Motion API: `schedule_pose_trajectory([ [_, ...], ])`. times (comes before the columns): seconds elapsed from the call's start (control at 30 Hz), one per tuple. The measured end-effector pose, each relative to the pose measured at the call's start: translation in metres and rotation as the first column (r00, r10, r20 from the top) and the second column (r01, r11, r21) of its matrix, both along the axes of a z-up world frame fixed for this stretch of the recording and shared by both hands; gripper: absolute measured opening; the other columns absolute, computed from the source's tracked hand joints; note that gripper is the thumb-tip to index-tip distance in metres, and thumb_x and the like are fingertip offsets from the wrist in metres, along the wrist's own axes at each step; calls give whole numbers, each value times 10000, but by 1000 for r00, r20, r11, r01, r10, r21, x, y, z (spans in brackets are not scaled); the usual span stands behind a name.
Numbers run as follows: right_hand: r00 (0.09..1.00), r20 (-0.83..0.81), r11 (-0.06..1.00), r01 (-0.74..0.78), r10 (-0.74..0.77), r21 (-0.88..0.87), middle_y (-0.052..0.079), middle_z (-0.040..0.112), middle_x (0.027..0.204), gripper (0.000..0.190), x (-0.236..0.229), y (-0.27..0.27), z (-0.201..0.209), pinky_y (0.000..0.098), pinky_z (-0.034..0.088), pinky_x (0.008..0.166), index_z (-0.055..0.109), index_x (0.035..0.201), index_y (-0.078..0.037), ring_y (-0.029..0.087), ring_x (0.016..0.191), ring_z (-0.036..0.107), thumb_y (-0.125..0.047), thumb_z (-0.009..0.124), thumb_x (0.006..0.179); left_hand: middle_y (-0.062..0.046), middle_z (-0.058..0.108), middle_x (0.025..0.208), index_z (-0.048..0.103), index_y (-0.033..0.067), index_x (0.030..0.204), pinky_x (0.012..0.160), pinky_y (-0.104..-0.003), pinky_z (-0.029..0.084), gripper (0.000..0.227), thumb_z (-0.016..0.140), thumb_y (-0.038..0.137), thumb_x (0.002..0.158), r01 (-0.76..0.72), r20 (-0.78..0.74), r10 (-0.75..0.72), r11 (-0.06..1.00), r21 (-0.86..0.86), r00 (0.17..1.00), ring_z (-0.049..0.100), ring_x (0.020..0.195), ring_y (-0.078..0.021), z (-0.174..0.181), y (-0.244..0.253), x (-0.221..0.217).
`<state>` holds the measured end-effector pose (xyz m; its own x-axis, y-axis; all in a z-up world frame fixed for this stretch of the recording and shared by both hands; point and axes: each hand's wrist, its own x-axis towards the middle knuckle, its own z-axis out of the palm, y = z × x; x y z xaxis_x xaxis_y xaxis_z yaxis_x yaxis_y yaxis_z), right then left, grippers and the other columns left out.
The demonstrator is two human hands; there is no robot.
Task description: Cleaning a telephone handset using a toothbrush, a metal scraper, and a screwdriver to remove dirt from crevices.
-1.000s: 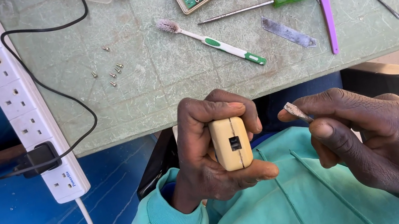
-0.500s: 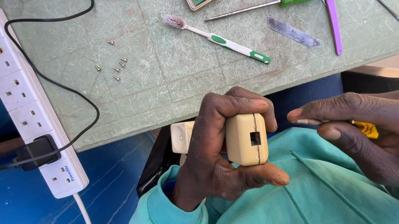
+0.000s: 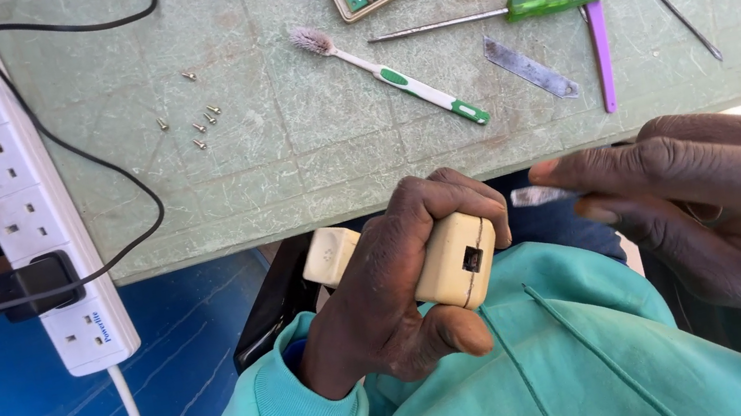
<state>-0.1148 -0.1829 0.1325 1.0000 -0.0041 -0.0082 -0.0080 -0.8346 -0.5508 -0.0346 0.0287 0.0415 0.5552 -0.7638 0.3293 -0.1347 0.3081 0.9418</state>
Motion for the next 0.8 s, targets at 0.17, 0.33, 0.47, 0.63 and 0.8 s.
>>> schedule_pose_trajectory([
  [0.17,995,52,996,85,-86,32,55,794,1023,216,-2,-1,-22,243,559,647,782,1137,-76,127,776,737,-135,687,952,-90,551,1056,404,111,1251,947,-380,482,662,361,752,1095,39,-62,-42,998,-46,997,559,1014,-221,2,1,1],
  [0.33,986,2,985,164,-165,45,57,790,1038,204,3,-5,-35,270,505,644,777,1138,-49,130,751,708,-138,693,975,-71,558,1053,417,96,1234,936,-369,498,704,321,779,1093,38,-60,-40,999,-32,997,573,1017,-211,2,-1,2],
  [0.47,990,30,990,139,-139,-23,88,745,953,228,16,-20,-65,335,388,544,749,1234,-35,190,511,478,-98,638,1044,-70,541,1113,411,93,1255,937,-349,479,744,284,806,1088,3,-100,-5,1000,-18,995,542,1011,-190,5,-1,0],
  [0.63,998,61,995,37,-31,-89,169,611,960,502,33,-31,-103,467,456,670,621,1486,-18,355,703,588,34,519,997,-42,521,1165,407,82,1292,721,-278,439,811,455,836,999,-73,-423,33,994,-79,906,506,801,-121,-1,-10,-10],
  [0.8,982,186,987,57,-28,-152,159,472,985,445,44,-33,-140,504,426,604,687,1470,-148,374,879,522,30,598,1072,-96,553,998,368,102,1274,794,-326,492,788,540,789,929,-188,-572,143,982,-20,808,534,844,-167,-8,-10,-5],
])
